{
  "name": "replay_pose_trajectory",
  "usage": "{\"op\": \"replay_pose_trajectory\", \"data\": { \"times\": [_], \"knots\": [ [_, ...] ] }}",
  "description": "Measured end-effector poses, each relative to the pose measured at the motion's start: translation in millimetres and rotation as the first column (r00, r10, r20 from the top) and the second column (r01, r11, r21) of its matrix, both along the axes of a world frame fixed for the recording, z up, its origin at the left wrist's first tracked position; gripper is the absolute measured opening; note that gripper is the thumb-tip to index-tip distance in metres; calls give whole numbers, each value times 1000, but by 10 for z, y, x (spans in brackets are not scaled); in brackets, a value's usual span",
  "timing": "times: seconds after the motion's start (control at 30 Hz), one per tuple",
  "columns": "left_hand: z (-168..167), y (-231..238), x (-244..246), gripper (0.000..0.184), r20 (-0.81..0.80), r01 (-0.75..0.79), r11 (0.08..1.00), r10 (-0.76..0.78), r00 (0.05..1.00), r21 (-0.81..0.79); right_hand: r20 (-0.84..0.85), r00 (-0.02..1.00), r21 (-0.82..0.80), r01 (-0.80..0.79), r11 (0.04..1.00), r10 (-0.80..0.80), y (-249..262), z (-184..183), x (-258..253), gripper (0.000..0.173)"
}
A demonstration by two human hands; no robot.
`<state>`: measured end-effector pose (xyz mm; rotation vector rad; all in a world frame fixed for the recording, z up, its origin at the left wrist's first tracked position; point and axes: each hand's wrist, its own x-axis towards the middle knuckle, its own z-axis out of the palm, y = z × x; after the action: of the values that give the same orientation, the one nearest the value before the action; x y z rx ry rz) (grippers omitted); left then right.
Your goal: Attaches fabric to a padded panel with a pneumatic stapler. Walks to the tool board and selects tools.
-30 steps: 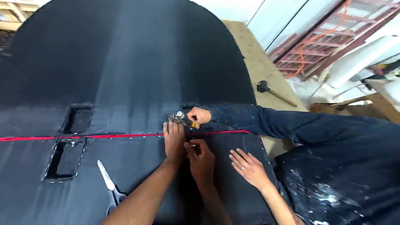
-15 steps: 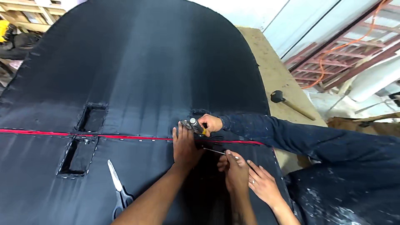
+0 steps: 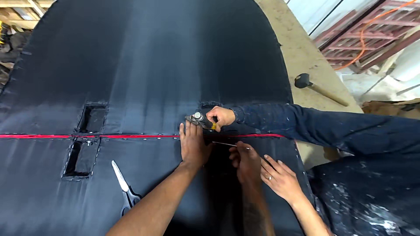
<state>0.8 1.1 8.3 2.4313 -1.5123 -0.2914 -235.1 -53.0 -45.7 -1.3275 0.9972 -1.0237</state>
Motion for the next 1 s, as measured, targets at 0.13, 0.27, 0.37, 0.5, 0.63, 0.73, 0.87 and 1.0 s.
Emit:
{"op": "replay_pose_trajectory", "data": {
  "times": [0.13, 0.27, 0.37, 0.5, 0.63, 0.73, 0.87, 1.0],
  "knots": [
    [31, -8, 19, 89, 3, -4, 1000, 5, 1000, -29, -127, 986, 439, 151, 886, -105, -123, 328, -162, 21],
    [37, 3, 30, 97, 33, 6, 1000, -6, 999, -14, -79, 988, 340, 154, 928, -136, -77, -16, -251, 21],
    [39, -5, 22, 98, 35, 14, 1000, -14, 999, 11, -198, 978, 285, 118, 951, -62, -17, 227, -140, 22],
    [13, 16, 20, 93, 37, 22, 1000, -22, 999, -6, -473, 878, 19, 101, 995, -80, 538, 1192, 827, 23],
    [3, 5, 30, 94, 42, 17, 1000, -17, 999, -10, -404, 897, -157, 125, 980, -179, 592, 1069, 1052, 28],
    [-15, -23, 36, 94, 48, 14, 1000, -12, 999, -24, -356, 926, -22, 126, 992, -126, 360, 987, 909, 29],
    [-5, -9, 20, 94, 17, -3, 1000, 3, 1000, -26, -177, 973, 394, 206, 895, -146, 84, 672, 394, 31],
    [61, -2, 60, 105, -19, 5, 1000, -5, 1000, -20, -115, 991, 285, 96, 954, -65, -25, 217, 17, 33]
  ]
}}
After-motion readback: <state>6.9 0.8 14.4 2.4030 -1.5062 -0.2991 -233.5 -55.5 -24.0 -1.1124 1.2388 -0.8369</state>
